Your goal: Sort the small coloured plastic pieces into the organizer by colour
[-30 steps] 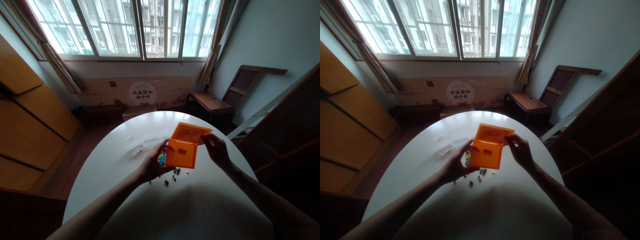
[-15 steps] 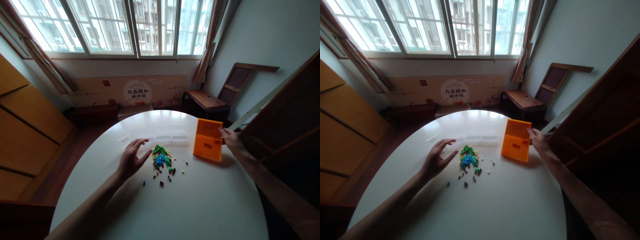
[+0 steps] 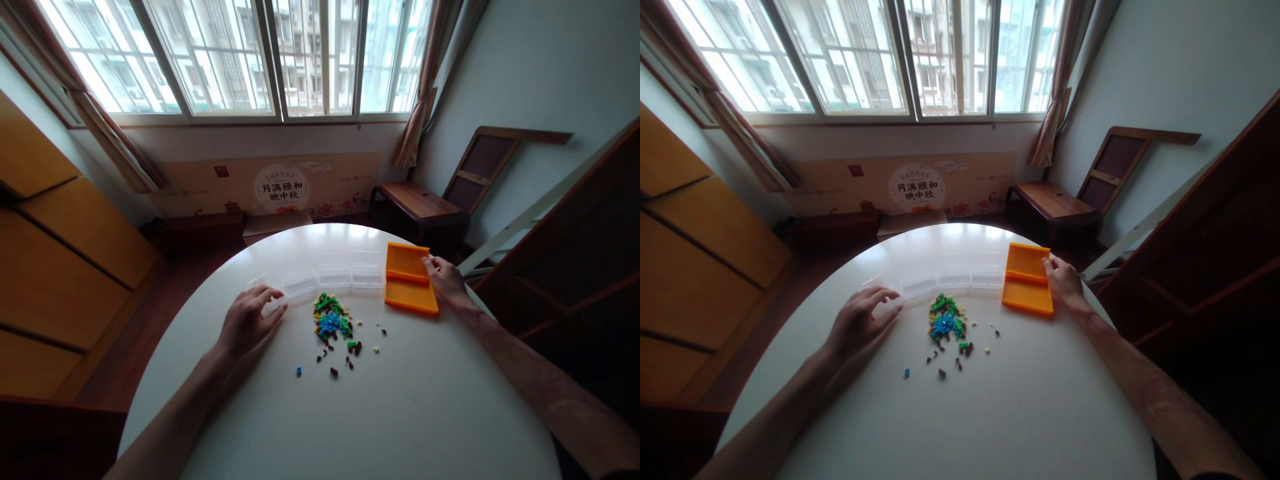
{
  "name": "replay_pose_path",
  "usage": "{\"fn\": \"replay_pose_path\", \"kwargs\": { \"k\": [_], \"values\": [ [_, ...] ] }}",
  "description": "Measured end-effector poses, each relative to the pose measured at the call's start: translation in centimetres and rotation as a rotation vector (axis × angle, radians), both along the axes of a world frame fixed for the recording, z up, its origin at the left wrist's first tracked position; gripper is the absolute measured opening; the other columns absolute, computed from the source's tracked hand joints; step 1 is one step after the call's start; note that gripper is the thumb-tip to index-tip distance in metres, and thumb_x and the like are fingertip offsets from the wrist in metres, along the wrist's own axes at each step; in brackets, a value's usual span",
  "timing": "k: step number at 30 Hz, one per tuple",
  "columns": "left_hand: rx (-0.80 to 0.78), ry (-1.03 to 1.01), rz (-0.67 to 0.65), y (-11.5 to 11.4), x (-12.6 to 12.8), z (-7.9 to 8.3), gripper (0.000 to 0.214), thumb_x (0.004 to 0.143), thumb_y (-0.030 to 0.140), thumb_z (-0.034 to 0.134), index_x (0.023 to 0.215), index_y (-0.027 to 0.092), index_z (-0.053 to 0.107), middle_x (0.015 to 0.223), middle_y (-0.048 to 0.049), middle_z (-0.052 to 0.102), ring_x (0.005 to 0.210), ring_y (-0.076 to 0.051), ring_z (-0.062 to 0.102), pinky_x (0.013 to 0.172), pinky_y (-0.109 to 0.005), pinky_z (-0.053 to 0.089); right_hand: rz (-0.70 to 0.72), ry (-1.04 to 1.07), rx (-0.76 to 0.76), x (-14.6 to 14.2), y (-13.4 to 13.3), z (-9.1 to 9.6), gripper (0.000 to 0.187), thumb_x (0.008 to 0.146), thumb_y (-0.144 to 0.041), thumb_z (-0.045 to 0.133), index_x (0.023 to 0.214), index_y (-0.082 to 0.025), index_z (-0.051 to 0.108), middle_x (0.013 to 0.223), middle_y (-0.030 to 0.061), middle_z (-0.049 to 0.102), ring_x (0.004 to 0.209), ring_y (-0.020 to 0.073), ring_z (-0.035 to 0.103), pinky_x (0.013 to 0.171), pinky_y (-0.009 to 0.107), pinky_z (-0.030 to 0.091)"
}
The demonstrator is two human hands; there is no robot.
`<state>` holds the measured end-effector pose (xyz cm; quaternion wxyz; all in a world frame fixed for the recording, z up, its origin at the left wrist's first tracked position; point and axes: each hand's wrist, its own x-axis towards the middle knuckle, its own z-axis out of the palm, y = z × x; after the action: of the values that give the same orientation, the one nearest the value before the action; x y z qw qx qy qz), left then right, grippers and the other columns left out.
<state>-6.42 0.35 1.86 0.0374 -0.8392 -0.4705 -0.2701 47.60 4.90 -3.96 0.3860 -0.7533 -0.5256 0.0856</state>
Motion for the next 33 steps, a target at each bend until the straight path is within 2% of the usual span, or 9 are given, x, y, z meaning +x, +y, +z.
{"fn": "replay_pose_path", "kwargs": {
  "k": [8,12,15,17,20,23,25,29,33],
  "values": [
    [0.081,0.008,-0.058,-0.3,0.8,-0.5,0.021,0.106,0.039,0.065,0.116,0.023,0.074,0.117,-0.0096,0.078,0.106,-0.030,0.073,0.096,-0.051,0.058,0.032,0.001,-0.027,-0.1,-0.9,0.2,0.059,0.091,-0.065,0.062,0.117,-0.014,0.074,0.093,0.0104,0.074,0.078,0.0253,0.067,0.075,0.037,0.051],
    [0.073,-0.026,-0.175,-1.2,1.6,-0.1,0.024,0.105,0.039,0.068,0.123,0.023,0.073,0.121,-0.0103,0.077,0.108,-0.029,0.074,0.095,-0.048,0.061,0.064,-0.060,0.216,-1.6,-4.0,1.8,0.050,0.098,-0.061,0.060,0.117,-0.017,0.071,0.104,0.0115,0.070,0.085,0.0265,0.065,0.078,0.042,0.056],
    [-0.048,0.003,-0.327,-2.2,2.8,0.4,0.054,0.101,0.049,0.074,0.147,0.024,0.062,0.142,-0.0144,0.071,0.124,-0.031,0.071,0.104,-0.049,0.062,0.310,-0.176,0.441,-4.4,-7.9,3.2,0.032,0.106,-0.047,0.057,0.121,-0.022,0.069,0.109,0.0111,0.069,0.099,0.0303,0.066,0.091,0.049,0.059],
    [-0.142,0.049,-0.423,-2.8,3.8,0.5,0.091,0.093,0.062,0.080,0.167,0.025,0.041,0.162,-0.0181,0.057,0.142,-0.036,0.062,0.115,-0.052,0.057,0.575,-0.200,0.445,-6.7,-10.6,3.6,0.026,0.107,-0.039,0.059,0.126,-0.024,0.067,0.117,0.0121,0.070,0.113,0.0330,0.067,0.102,0.054,0.059],
    [-0.225,0.102,-0.478,-3.2,5.2,0.0,0.130,0.080,0.077,0.085,0.178,0.026,0.016,0.177,-0.0204,0.035,0.159,-0.042,0.044,0.128,-0.058,0.045,0.883,-0.232,0.251,-9.9,-13.8,3.1,0.059,0.105,-0.044,0.067,0.158,-0.025,0.049,0.150,0.0174,0.063,0.139,0.0368,0.061,0.115,0.057,0.057],
    [-0.254,0.109,-0.463,-2.7,6.1,-1.0,0.143,0.073,0.082,0.086,0.179,0.026,0.009,0.180,-0.0215,0.028,0.164,-0.046,0.035,0.132,-0.062,0.038,0.978,-0.291,0.122,-12.0,-14.7,1.7,0.108,0.097,-0.066,0.074,0.177,-0.022,0.016,0.175,0.0209,0.038,0.159,0.0413,0.044,0.127,0.061,0.048],
    [-0.271,0.098,-0.450,-2.2,6.5,-1.7,0.146,0.070,0.083,0.088,0.180,0.026,0.008,0.181,-0.0225,0.026,0.164,-0.046,0.034,0.132,-0.062,0.036,0.992,-0.337,0.084,-12.7,-14.2,0.7,0.125,0.092,-0.076,0.074,0.179,-0.021,0.003,0.180,0.0221,0.027,0.164,0.0428,0.035,0.131,0.062,0.042],
    [-0.293,0.069,-0.476,-1.3,7.8,-2.3,0.140,0.072,0.079,0.090,0.178,0.026,0.016,0.176,-0.0222,0.037,0.160,-0.044,0.042,0.129,-0.059,0.043,1.034,-0.365,0.042,-14.2,-12.1,0.3,0.131,0.090,-0.083,0.071,0.179,-0.019,0.001,0.182,0.0221,0.022,0.168,0.0422,0.028,0.136,0.060,0.034],
    [-0.321,-0.045,-0.540,-1.0,9.4,-2.1,0.128,0.073,0.073,0.093,0.174,0.028,0.028,0.169,-0.0189,0.049,0.152,-0.040,0.055,0.124,-0.053,0.052,1.065,-0.340,0.004,-16.3,-10.1,1.6,0.126,0.091,-0.084,0.068,0.179,-0.016,0.009,0.182,0.0224,0.023,0.169,0.0400,0.026,0.138,0.059,0.031]
  ]
}}
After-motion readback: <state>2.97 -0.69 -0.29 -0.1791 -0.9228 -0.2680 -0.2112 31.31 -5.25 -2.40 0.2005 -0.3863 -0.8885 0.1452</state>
